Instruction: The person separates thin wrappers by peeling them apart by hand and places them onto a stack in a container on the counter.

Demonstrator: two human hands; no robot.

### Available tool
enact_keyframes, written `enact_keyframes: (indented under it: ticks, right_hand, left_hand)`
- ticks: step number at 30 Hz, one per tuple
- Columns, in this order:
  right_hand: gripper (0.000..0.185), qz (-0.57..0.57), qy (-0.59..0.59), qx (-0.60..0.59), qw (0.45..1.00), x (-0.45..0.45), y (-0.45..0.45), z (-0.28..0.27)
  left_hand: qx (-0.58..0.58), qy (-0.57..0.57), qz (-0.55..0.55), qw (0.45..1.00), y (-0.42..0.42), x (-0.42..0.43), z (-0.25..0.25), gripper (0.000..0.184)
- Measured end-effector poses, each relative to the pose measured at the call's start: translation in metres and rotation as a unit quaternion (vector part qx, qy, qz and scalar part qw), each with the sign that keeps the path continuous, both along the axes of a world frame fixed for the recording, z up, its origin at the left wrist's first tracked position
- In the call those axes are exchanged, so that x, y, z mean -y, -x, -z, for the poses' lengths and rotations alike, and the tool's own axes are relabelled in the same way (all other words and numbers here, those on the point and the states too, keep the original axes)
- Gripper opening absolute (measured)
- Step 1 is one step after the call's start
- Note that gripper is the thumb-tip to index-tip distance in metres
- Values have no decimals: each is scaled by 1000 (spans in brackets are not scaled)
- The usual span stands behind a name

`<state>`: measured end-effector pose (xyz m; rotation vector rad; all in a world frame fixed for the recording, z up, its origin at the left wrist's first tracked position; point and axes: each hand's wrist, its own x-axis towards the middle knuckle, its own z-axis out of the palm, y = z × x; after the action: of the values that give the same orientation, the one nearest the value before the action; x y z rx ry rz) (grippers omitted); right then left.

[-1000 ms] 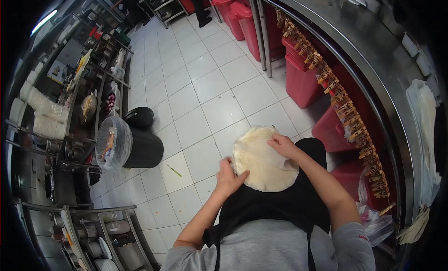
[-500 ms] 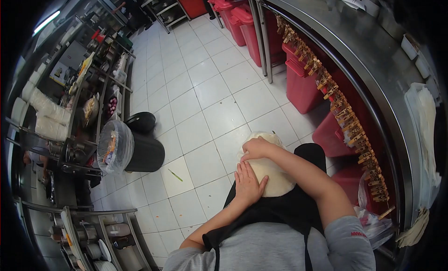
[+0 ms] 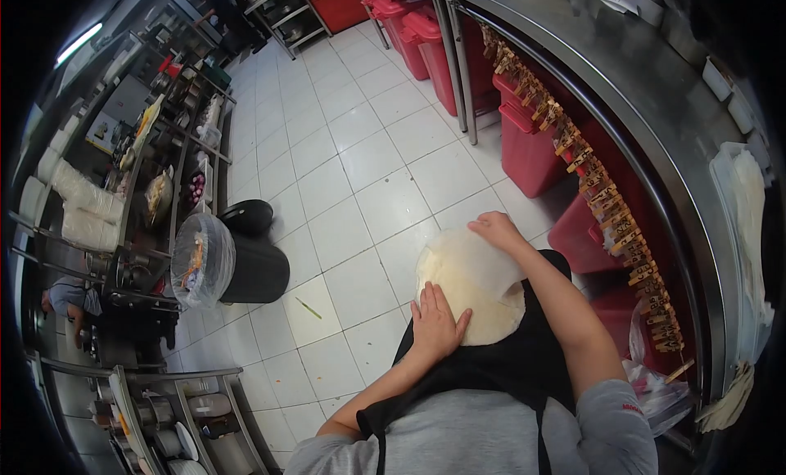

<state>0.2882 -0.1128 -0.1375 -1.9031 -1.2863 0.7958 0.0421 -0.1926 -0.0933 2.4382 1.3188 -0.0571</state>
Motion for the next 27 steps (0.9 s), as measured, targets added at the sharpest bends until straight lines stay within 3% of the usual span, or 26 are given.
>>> enact_keyframes:
  ticks: [3,6,7,10,12,16,19,22,23,27]
  right_hand:
    - [43,87,-20,-13,996,14,-23,10]
    - [44,101,61,-40,992,23,-44,10]
    - [41,135,27,-43,989,26,-45,20]
    - [41,96,133,-2,987,28,-47,26]
    - [47,55,137,45,988,22,-45,32]
    - [62,-45,85,142,985,8,-16,7]
    - [53,-150,28,184,971,-1,14,-10]
    - [43,-237,156,264,922,-13,26,-26]
    - [30,-219,116,272,930,-13,28,-19]
    - [26,-197,76,229,950,-16,23,-11]
  left_hand:
    - [2,5,3,1000,-1,0,0,87]
    - [10,6,5,1000,0,-1,0,87]
    - [8,10,7,1000,0,-1,-1,87]
    - [-10,29,10,999,-1,-4,-5,86]
    - [-39,59,14,997,-3,-13,-8,84]
    - [37,17,9,999,-22,-53,-1,78]
    - [22,27,23,999,-39,-75,28,76]
    - [3,37,11,999,-44,-72,37,77]
    - [3,42,10,999,-45,-73,36,77]
    - [-5,82,-1,997,-44,-74,30,78]
